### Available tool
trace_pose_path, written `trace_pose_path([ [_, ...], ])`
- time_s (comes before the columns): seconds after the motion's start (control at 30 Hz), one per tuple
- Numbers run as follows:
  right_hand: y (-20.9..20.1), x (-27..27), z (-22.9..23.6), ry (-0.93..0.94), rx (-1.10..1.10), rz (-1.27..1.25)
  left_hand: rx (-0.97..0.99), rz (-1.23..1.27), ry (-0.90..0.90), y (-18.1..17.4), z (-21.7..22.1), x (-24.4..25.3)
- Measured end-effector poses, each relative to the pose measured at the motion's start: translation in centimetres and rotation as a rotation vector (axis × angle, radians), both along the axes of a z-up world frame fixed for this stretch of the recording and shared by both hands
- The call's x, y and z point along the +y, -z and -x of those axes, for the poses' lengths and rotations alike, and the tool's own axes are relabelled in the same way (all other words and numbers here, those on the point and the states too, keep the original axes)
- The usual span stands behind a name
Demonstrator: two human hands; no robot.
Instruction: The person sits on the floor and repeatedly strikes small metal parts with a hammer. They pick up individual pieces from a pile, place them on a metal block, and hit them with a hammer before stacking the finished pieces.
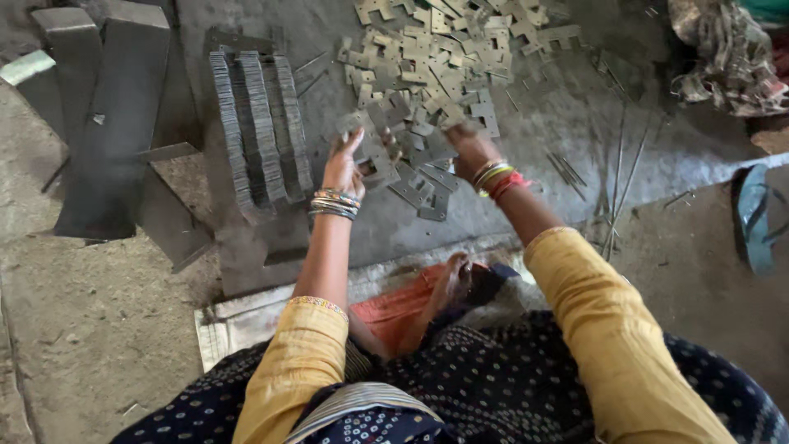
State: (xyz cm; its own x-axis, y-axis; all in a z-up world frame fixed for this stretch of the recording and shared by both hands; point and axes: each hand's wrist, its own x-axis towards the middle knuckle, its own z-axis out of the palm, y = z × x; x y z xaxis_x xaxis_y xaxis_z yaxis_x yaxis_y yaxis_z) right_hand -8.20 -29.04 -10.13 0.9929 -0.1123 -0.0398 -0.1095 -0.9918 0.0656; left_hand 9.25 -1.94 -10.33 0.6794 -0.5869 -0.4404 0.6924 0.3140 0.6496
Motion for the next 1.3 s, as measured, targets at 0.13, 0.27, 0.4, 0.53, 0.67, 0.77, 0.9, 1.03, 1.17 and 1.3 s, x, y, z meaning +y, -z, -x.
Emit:
trace_pose_path([
  [0.13, 1.1, 2.9, -0.8, 0.071, 0.043, -0.201, -0.01, 0.089, 0.061, 1.8, -0.5, -0.6],
  [0.27, 0.0, 3.5, -0.9, -0.051, 0.065, -0.063, 0.079, -0.052, 0.139, 3.2, -0.1, 0.2],
  [0.4, -1.3, 3.3, -2.2, -0.024, 0.113, -0.061, 0.041, -0.239, 0.208, 5.7, 0.0, 0.2],
  [0.53, -1.4, 5.5, -2.0, 0.113, 0.13, -0.14, 0.007, -0.259, 0.114, 9.5, 1.0, -0.1],
  [0.67, -2.5, 6.5, -1.0, 0.162, 0.261, -0.128, -0.738, -0.461, 0.2, 11.2, 1.3, 0.2],
  [0.77, -2.6, 6.4, -0.2, 0.204, 0.136, -0.238, -0.165, -0.441, 0.142, 11.1, 1.6, 0.2],
  [0.9, -1.5, 5.9, -0.8, 0.024, -0.109, -0.159, -0.159, -0.537, 0.143, 12.2, 2.1, 0.4],
  [1.03, -0.7, 5.3, -2.0, 0.014, 0.002, -0.08, -0.229, -0.552, 0.144, 15.6, 2.1, 0.2],
  [1.17, -2.1, 5.3, -3.2, 0.059, 0.219, -0.044, -0.426, -0.521, 0.278, 17.9, 2.2, 0.2],
  [1.3, -3.7, 5.1, -4.3, 0.312, 0.122, -0.28, -0.03, -0.463, 0.215, 15.8, 2.5, 0.9],
])
